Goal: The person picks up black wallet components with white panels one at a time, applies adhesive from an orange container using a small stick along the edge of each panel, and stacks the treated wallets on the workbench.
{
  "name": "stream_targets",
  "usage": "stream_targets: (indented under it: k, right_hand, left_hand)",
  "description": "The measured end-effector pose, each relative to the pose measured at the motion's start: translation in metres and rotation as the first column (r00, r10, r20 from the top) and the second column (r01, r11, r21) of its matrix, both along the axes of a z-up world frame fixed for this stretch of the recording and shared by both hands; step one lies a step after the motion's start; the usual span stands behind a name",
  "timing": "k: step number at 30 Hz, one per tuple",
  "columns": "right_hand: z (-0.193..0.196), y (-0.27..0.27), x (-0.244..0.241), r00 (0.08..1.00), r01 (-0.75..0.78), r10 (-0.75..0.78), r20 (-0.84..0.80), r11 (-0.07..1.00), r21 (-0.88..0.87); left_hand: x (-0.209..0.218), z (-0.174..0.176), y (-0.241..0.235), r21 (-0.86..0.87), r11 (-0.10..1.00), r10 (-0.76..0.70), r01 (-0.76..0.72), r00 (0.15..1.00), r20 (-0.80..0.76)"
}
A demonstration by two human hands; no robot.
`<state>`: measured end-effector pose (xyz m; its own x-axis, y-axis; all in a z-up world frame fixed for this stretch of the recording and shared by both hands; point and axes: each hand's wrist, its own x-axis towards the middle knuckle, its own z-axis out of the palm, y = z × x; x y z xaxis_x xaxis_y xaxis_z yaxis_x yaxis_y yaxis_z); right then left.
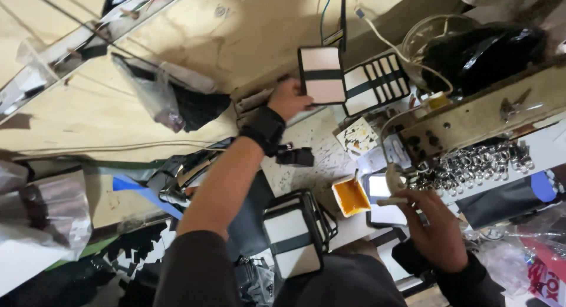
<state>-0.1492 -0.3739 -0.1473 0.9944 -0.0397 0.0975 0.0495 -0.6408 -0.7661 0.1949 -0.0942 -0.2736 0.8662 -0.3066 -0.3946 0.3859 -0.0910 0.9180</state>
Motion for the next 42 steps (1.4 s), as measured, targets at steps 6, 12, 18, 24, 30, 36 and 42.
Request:
stream_targets:
  k: [6,12,18,24,30,36,42]
  right_hand:
    - [-0.025,-0.014,-0.001,0.999,0.020,-0.020,-0.030,1.000,0.018]
    - [-0.033,-0.022,0.003,0.993,0.029,-0.022,-0.120,0.998,0.053]
    - [-0.034,-0.025,0.009,0.993,0.031,-0.020,-0.112,0.995,0.097]
    - [-0.036,-0.030,0.012,0.994,-0.013,0.023,-0.104,0.996,0.093]
    - [-0.034,-0.027,0.016,0.996,-0.016,0.023,-0.081,0.996,0.092]
    - [-0.029,-0.027,0.015,0.990,0.005,0.010,-0.139,0.994,0.105]
    - [-0.029,-0.028,0.013,0.993,-0.038,0.048,-0.108,0.995,0.088]
  left_hand:
    - [0.001,-0.074,-0.050,-0.086,0.995,-0.062,0.042,0.968,-0.244]
    - [-0.010,-0.063,-0.076,0.036,0.999,-0.015,0.027,0.951,-0.308]
    - [-0.018,-0.074,-0.087,0.023,0.999,-0.036,0.046,0.944,-0.328]
    - [-0.029,-0.091,-0.095,0.068,0.998,0.035,-0.012,0.935,-0.353]
    - [-0.032,-0.079,-0.095,0.382,0.910,-0.054,0.162,0.959,-0.278]
    - [-0.035,-0.091,-0.084,0.697,0.570,-0.433,0.435,0.880,-0.195]
    - [-0.050,-0.087,-0.087,0.669,0.393,-0.611,0.631,0.723,-0.323]
